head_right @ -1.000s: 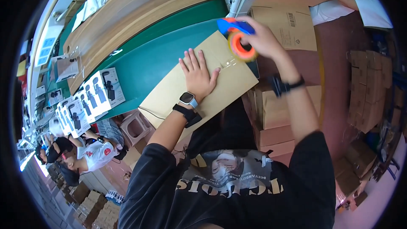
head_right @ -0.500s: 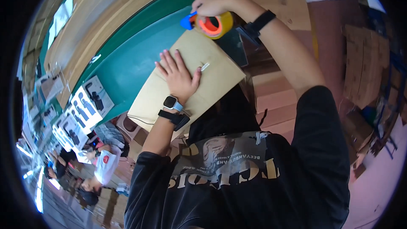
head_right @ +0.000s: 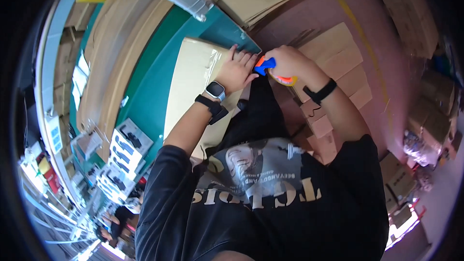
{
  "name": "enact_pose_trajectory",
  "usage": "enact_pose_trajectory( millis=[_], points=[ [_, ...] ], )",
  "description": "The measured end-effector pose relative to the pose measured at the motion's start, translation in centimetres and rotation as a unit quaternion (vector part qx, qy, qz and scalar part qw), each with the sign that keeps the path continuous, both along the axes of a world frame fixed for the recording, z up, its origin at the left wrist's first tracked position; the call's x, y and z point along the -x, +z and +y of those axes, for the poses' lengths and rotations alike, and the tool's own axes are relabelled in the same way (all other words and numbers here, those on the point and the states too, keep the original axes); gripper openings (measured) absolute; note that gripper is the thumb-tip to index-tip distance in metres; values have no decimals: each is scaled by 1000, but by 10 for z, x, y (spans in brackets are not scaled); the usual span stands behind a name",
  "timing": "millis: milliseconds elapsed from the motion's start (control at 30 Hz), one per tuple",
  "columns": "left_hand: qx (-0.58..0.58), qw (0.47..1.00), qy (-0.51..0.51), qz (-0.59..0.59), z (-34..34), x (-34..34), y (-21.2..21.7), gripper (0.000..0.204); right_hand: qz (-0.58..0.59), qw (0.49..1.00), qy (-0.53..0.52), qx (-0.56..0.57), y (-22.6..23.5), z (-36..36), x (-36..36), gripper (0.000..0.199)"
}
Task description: The person places boxes into a cardboard carton, closes the flaps, and seals the seams with a tape dispenser before repeating the process with a second carton.
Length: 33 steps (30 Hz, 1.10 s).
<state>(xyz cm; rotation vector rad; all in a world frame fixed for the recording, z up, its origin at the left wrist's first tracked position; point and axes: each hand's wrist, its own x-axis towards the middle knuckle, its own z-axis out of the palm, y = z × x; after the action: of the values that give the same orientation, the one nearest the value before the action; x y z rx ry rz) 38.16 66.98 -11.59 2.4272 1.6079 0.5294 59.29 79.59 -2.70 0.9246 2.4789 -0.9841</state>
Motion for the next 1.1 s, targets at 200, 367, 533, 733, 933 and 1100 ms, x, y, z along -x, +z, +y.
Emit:
enact_pose_trajectory(
  millis=[200, 367, 533, 733, 933, 1100],
  points=[
    [171, 982, -32, 74, 23, -5, 37, 43, -292, 921, 227, -119, -65, -69, -8, 41],
    [176, 961, 13, 215, -14, -16, 56, 41, 7, 988, -137, 73, -19, -90, -56, 46],
    [105, 990, 89, -43, -168, 2, 35, 64, 239, 869, -291, 321, -24, -51, -22, 58],
    [95, 643, 760, 19, -386, 18, 21, 88, 340, 919, -163, 114, -82, -27, 115, 59],
    [117, 483, 796, -345, -348, 22, -6, 80, 250, 898, -213, 292, -111, -20, 173, 56],
    [56, 463, 846, -260, -331, 111, 51, 70, 256, 895, -234, 280, -69, -30, 244, 57]
  ],
)
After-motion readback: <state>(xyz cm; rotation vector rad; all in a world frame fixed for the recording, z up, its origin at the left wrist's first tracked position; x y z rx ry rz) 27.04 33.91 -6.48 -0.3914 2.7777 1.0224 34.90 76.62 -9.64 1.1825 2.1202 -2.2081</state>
